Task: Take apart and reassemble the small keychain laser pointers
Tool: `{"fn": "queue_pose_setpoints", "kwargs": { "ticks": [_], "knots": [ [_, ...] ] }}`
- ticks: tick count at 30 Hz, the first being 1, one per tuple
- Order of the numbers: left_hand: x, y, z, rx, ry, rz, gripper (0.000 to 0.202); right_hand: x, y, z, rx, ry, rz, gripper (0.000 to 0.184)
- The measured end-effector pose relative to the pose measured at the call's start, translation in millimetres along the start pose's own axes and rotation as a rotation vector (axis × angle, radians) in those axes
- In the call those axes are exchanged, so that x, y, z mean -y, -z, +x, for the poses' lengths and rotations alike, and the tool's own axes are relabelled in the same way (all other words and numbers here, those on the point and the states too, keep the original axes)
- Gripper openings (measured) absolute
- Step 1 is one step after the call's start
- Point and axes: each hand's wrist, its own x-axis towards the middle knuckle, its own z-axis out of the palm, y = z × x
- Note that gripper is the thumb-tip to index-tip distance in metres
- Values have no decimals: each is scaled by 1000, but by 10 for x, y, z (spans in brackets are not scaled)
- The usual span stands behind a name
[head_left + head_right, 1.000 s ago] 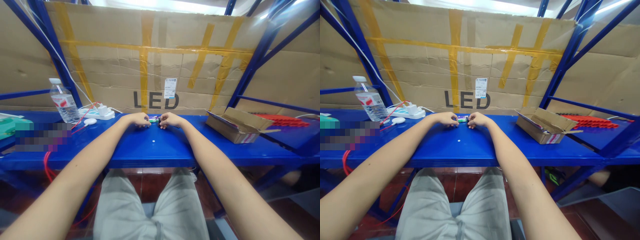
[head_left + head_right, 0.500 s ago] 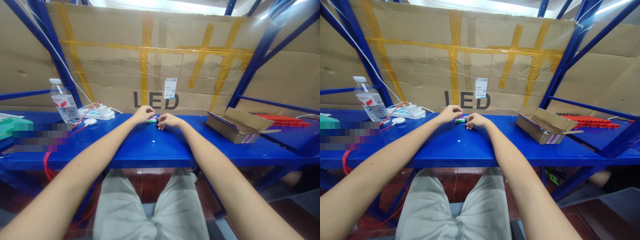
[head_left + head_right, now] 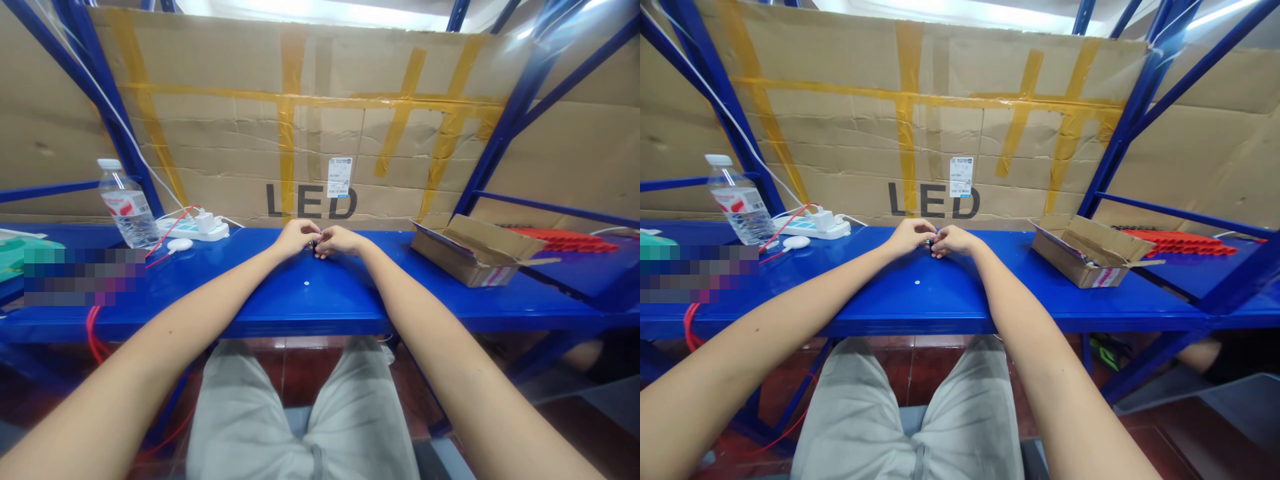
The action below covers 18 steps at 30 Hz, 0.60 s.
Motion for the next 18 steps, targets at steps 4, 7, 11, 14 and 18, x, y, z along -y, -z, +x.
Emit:
{"fn": "queue_pose_setpoints", "kwargs": {
  "ticks": [4,7,11,14,18],
  "knots": [
    [3,-30,-3,-17,-25,33,8,48,102,-30,-105,32,17,14],
    [-24,-34,-19,-70,-21,71,13,75,152,-42,-148,102,9,10],
    [-51,-25,-36,-113,-11,115,20,90,151,-48,-136,184,-40,8],
    [-39,-22,-29,-125,1,126,22,79,137,-36,-166,223,-81,8],
    [-29,-17,-19,-179,-9,174,21,55,134,-17,-161,178,38,11]
  ]
}}
